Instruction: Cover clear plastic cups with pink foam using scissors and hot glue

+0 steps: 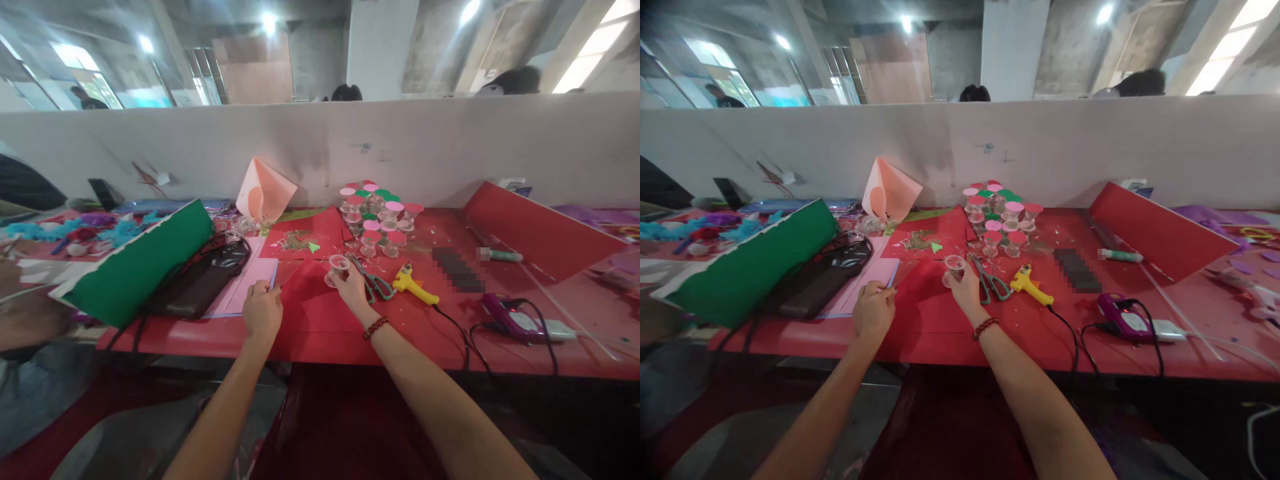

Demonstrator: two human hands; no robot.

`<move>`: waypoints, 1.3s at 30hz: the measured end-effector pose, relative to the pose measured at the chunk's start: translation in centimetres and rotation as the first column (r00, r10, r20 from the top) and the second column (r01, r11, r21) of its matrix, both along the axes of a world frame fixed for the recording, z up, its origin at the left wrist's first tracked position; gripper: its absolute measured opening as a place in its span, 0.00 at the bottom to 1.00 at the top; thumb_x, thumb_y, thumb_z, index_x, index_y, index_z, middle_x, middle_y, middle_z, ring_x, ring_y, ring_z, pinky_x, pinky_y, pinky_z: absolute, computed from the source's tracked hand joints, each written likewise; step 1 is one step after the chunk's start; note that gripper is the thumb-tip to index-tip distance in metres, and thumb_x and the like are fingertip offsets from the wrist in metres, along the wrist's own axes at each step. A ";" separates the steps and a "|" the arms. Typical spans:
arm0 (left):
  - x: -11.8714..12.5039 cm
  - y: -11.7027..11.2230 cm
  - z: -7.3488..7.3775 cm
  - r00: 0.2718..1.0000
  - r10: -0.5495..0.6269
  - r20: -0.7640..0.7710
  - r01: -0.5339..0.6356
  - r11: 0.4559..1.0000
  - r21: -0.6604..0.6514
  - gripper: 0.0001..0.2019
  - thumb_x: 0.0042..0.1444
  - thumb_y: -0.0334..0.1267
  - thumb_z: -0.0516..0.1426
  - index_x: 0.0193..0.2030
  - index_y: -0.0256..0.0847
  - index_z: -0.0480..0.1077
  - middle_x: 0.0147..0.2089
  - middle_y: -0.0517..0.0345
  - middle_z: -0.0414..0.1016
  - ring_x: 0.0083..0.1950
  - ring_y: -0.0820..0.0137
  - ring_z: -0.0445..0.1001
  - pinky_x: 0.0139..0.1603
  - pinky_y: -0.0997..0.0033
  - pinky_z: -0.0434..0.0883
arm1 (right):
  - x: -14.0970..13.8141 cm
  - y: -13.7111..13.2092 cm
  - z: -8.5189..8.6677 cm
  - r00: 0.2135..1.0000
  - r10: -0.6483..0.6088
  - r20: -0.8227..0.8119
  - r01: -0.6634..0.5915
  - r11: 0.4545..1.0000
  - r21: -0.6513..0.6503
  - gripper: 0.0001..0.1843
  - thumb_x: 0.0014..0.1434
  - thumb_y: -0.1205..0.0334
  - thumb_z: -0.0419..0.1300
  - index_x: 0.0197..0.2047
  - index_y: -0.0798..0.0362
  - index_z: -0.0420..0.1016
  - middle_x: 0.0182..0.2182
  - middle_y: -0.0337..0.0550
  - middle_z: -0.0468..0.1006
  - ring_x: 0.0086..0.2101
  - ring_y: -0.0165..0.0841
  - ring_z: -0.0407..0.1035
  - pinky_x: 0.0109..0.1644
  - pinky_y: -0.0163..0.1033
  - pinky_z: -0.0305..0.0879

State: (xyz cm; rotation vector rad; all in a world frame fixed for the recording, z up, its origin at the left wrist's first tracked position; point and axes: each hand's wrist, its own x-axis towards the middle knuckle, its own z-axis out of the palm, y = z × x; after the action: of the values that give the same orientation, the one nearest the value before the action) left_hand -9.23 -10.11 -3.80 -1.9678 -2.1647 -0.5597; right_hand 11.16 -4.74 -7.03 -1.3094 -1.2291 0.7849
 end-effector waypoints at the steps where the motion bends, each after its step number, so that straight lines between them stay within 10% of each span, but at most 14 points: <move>1: -0.1 0.0 0.0 1.000 -0.011 -0.017 0.011 1.000 0.013 0.16 0.61 0.33 0.49 0.45 0.38 0.79 0.46 0.45 0.77 0.46 0.59 0.74 0.44 0.64 0.69 | 0.0 0.0 0.1 1.000 -0.012 0.007 0.012 1.000 0.002 0.20 0.50 0.60 0.60 0.47 0.56 0.71 0.36 0.45 0.80 0.34 0.34 0.75 0.42 0.39 0.70; 7: -0.6 0.5 0.2 1.000 0.006 0.004 -0.006 1.000 0.000 0.19 0.60 0.32 0.51 0.57 0.37 0.71 0.41 0.46 0.80 0.40 0.61 0.76 0.40 0.64 0.67 | 0.2 -0.3 0.7 0.998 -0.042 0.037 0.042 0.999 0.005 0.17 0.49 0.62 0.61 0.43 0.55 0.73 0.34 0.44 0.81 0.34 0.36 0.75 0.41 0.39 0.69; 20: -0.4 0.2 0.3 0.971 -0.161 -0.176 0.178 0.981 0.082 0.10 0.61 0.35 0.51 0.39 0.40 0.74 0.41 0.48 0.79 0.47 0.57 0.74 0.46 0.60 0.62 | 0.1 0.0 -0.2 0.999 -0.045 -0.009 0.045 0.999 -0.001 0.19 0.50 0.60 0.61 0.46 0.57 0.71 0.33 0.45 0.80 0.32 0.34 0.74 0.38 0.38 0.70; 25: -0.1 1.4 1.0 1.000 -0.011 -0.027 0.006 0.981 -0.192 0.15 0.63 0.38 0.48 0.51 0.40 0.69 0.34 0.49 0.79 0.36 0.58 0.77 0.36 0.64 0.65 | 0.2 0.1 -0.4 0.999 -0.035 -0.020 0.035 0.999 0.001 0.22 0.49 0.61 0.61 0.49 0.56 0.71 0.36 0.45 0.81 0.34 0.34 0.75 0.40 0.38 0.70; 31: -2.3 3.0 2.1 0.959 -0.055 0.278 0.090 0.990 -0.113 0.15 0.59 0.36 0.50 0.48 0.38 0.73 0.43 0.46 0.80 0.42 0.62 0.77 0.41 0.69 0.67 | 0.4 -0.1 0.2 0.998 -0.042 -0.038 0.043 0.999 0.013 0.21 0.49 0.64 0.60 0.49 0.55 0.71 0.35 0.43 0.81 0.34 0.33 0.75 0.42 0.38 0.70; 39: -3.8 3.1 -0.1 0.656 -0.055 0.753 0.029 0.998 0.047 0.12 0.47 0.42 0.57 0.36 0.38 0.75 0.32 0.54 0.78 0.35 0.65 0.75 0.38 0.69 0.68 | 0.5 0.4 -0.2 0.993 -0.065 -0.098 0.067 0.998 0.019 0.23 0.50 0.62 0.60 0.51 0.54 0.69 0.38 0.44 0.81 0.34 0.33 0.76 0.40 0.37 0.72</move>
State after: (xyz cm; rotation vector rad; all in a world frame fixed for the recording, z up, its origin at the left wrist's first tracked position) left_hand -13.04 -7.02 -3.92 -1.9739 -2.4794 -1.6763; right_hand 11.62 -4.36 -7.28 -1.2731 -1.1087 0.7766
